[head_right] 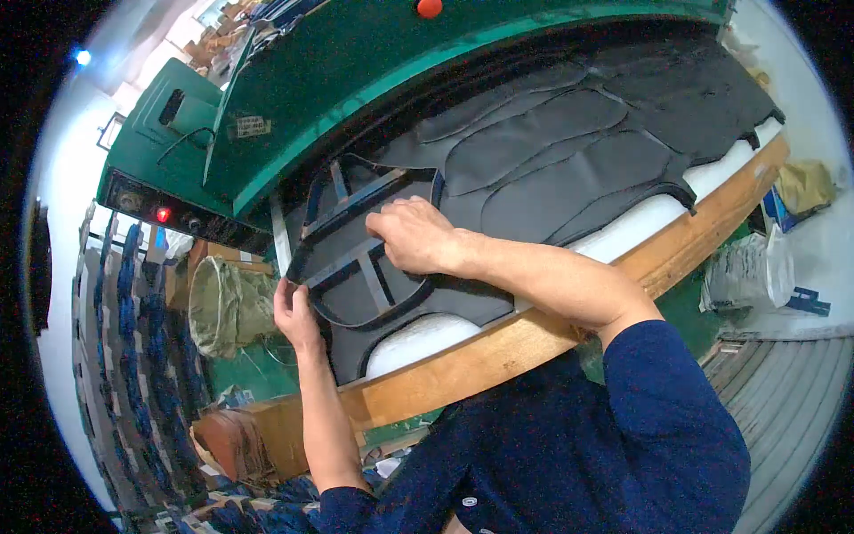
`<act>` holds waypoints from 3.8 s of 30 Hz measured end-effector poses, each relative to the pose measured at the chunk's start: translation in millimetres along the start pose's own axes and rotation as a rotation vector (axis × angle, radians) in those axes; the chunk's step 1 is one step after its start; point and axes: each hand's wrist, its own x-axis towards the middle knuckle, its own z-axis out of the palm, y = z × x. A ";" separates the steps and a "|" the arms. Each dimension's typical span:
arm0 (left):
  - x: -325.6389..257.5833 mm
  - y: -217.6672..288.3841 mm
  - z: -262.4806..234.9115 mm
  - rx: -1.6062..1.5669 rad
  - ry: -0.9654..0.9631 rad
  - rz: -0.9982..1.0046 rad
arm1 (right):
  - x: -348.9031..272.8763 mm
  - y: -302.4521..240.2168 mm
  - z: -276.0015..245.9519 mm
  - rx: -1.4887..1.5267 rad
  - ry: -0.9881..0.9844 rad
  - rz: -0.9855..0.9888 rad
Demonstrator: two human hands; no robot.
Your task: Cutting shapes out of a large sheet of black material using a press and templates.
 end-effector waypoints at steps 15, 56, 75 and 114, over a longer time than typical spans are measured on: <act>-2.3 -0.3 5.5 -0.104 -0.093 -0.007 | 6.6 3.3 -8.1 0.063 0.035 0.018; -33.6 164.4 10.2 0.738 -0.943 1.179 | -26.2 -17.0 -82.7 0.292 -0.355 -0.332; -41.2 138.2 45.0 0.673 -0.552 0.908 | -57.0 58.7 -182.1 0.451 0.489 -0.056; -5.0 72.3 166.4 1.191 0.077 0.232 | -108.8 101.0 -137.0 0.461 0.337 -0.029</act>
